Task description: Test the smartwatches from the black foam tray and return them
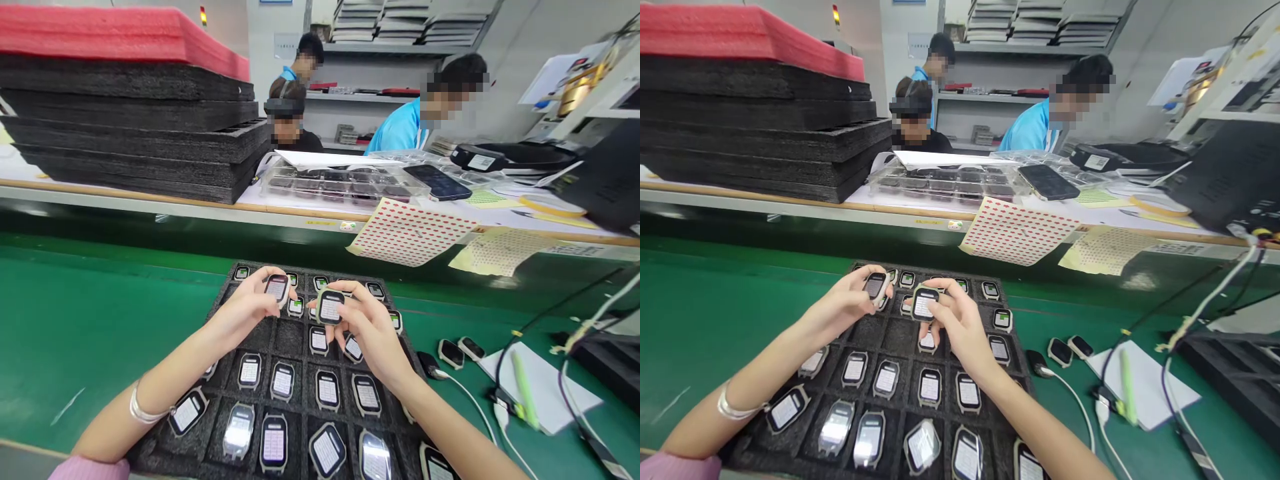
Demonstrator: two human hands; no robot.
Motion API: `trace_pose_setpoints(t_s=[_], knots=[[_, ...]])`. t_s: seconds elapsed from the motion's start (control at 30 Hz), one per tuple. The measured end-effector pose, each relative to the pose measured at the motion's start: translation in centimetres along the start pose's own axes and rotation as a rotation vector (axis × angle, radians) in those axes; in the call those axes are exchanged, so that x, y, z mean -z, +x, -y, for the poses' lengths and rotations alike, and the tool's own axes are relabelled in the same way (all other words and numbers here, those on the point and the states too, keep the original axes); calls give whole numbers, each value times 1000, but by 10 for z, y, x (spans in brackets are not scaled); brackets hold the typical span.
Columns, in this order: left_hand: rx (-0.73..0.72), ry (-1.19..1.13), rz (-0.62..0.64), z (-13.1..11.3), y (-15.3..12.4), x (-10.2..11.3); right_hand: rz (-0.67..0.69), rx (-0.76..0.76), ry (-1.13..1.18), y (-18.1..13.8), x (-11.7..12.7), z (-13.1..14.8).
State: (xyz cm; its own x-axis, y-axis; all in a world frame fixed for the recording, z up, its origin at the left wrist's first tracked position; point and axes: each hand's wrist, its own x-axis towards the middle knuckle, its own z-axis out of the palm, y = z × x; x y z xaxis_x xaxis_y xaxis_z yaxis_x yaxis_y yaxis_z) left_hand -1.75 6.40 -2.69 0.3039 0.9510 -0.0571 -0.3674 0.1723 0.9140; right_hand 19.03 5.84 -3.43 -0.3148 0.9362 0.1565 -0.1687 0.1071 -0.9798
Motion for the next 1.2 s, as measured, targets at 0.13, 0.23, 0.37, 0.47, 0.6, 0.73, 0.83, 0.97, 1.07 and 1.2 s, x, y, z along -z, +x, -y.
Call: trace_pose_setpoints(t_s=[0.13, 0.23, 0.37, 0.47, 0.6, 0.73, 0.83, 0.97, 1.07, 1.2], knots=[[58, 14, 35, 5, -1, -5, -105, 14, -92, -1, -1, 3], [59, -66, 93, 6, -3, -14, -109, 37, -95, -2, 0, 5], [-61, -37, 102, 8, -7, -22, -57, 79, -51, -4, 5, 7], [-158, 57, 98, 9, -9, -23, -36, 98, -62, -8, 6, 8], [-252, 150, 79, 10, -11, -24, -17, 106, -88, -13, 4, 11], [-246, 109, 86, 9, -13, -25, -13, 105, -91, -18, 1, 15], [-206, 20, 113, 6, -19, -26, -37, 90, -90, -19, -1, 18], [-187, -11, 129, 3, -28, -25, -97, 65, -119, -19, -2, 21], [-160, 2, 156, 3, -33, -25, -124, 50, -133, -24, -6, 29], [-127, 48, 163, 4, -38, -28, 58, -5, 53, -52, -16, 49]])
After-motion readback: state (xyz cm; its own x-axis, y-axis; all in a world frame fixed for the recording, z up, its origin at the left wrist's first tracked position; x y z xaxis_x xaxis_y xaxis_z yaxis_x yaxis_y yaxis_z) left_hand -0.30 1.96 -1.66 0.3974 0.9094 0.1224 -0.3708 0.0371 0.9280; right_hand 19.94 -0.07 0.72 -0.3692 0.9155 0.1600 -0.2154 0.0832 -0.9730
